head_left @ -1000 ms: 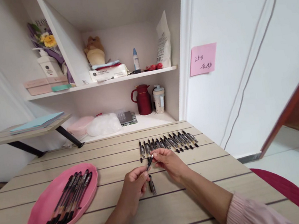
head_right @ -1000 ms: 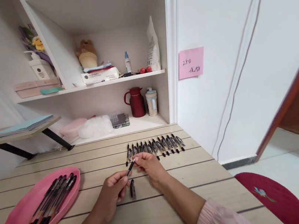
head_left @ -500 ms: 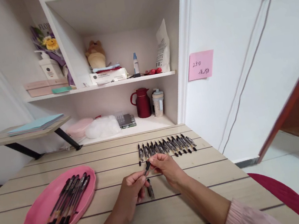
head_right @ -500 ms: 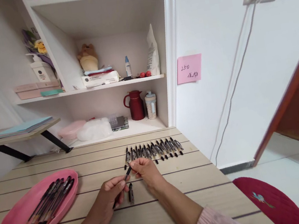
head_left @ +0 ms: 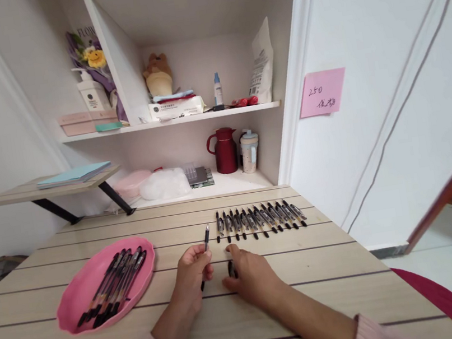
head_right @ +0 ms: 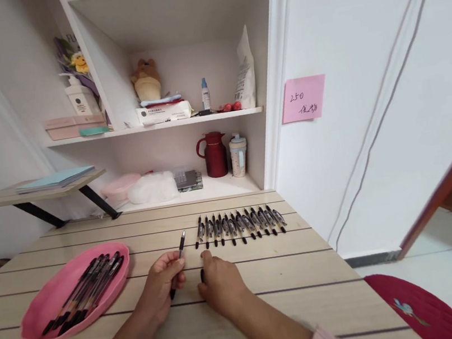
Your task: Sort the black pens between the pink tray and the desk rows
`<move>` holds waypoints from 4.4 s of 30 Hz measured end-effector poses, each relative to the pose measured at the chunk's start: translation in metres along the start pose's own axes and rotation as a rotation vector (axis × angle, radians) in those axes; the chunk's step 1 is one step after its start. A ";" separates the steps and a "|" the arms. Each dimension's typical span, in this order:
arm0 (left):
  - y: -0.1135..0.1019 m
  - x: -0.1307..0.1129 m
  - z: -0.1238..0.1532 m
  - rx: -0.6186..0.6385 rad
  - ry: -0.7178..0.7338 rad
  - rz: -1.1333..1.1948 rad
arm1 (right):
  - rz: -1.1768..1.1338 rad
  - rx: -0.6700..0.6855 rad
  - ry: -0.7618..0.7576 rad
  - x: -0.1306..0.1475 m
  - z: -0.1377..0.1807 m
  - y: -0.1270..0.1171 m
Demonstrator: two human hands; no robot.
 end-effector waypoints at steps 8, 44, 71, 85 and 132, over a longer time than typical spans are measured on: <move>0.017 0.003 0.006 0.135 -0.070 -0.181 | -0.984 -0.253 -0.088 -0.032 -0.010 -0.041; 0.022 0.002 0.011 0.204 -0.040 -0.295 | -1.262 0.037 -0.270 -0.011 -0.005 -0.016; 0.019 -0.015 0.017 0.146 0.441 -1.082 | -1.292 -0.037 -0.153 -0.013 -0.011 0.002; 0.018 -0.001 0.010 0.331 0.097 -0.625 | -1.305 -0.002 -0.335 -0.010 -0.006 -0.012; -0.169 -0.099 0.052 -0.616 -0.204 -1.596 | -1.152 0.077 -0.221 -0.015 -0.016 0.010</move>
Point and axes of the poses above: each hand's wrist, its own z-axis away from the middle knuckle, its own y-axis out of the palm, x = y × z, the point moved 4 cm from there along -z, towards the middle knuckle, and after that the axes turned 15 degrees about x, right-handed, at the moved point
